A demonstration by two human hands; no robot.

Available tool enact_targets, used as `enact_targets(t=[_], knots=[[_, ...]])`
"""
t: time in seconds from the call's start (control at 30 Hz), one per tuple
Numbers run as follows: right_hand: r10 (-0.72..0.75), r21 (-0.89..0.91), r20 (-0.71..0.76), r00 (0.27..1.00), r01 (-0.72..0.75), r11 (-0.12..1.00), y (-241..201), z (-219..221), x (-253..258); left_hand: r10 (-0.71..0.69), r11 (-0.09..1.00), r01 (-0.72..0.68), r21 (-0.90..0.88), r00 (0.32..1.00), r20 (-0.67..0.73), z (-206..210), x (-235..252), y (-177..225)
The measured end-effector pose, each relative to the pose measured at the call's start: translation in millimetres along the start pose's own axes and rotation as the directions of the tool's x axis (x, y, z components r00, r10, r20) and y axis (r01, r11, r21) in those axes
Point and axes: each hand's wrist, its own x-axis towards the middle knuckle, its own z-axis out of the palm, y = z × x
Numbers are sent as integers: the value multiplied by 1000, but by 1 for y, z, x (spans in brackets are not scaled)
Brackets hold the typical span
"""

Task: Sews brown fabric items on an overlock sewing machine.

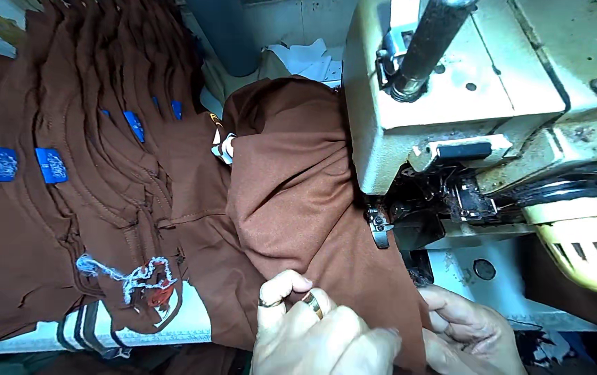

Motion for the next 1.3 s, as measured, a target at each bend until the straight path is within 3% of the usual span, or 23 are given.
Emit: enact_targets(t=[0.2,0.37,0.63,0.87,1.0,1.1,1.23,1.3], knots=[[-91,-101,46,995,96,990,5,3,-1,57,992,-61,113,997,44,0,9,3],[-188,-239,5,982,184,953,16,27,9,166,947,-154,281,986,-21,12,26,-14],[-223,-277,49,974,228,933,19,46,16,272,934,-230,272,954,-128,14,43,-42],[-193,-324,122,974,223,920,11,55,23,77,991,-45,128,963,-258,7,55,-57],[-200,-341,203,959,261,903,8,49,23,-94,993,110,34,944,-317,0,36,-60],[-283,-364,211,936,344,865,8,42,22,-146,989,137,-50,958,-248,-8,7,-50],[-294,-467,334,895,428,774,4,28,24,-125,950,140,-278,990,73,-24,-15,-14],[-299,-544,277,913,406,734,1,14,21,-123,952,150,-267,986,115,-34,-17,-10]])
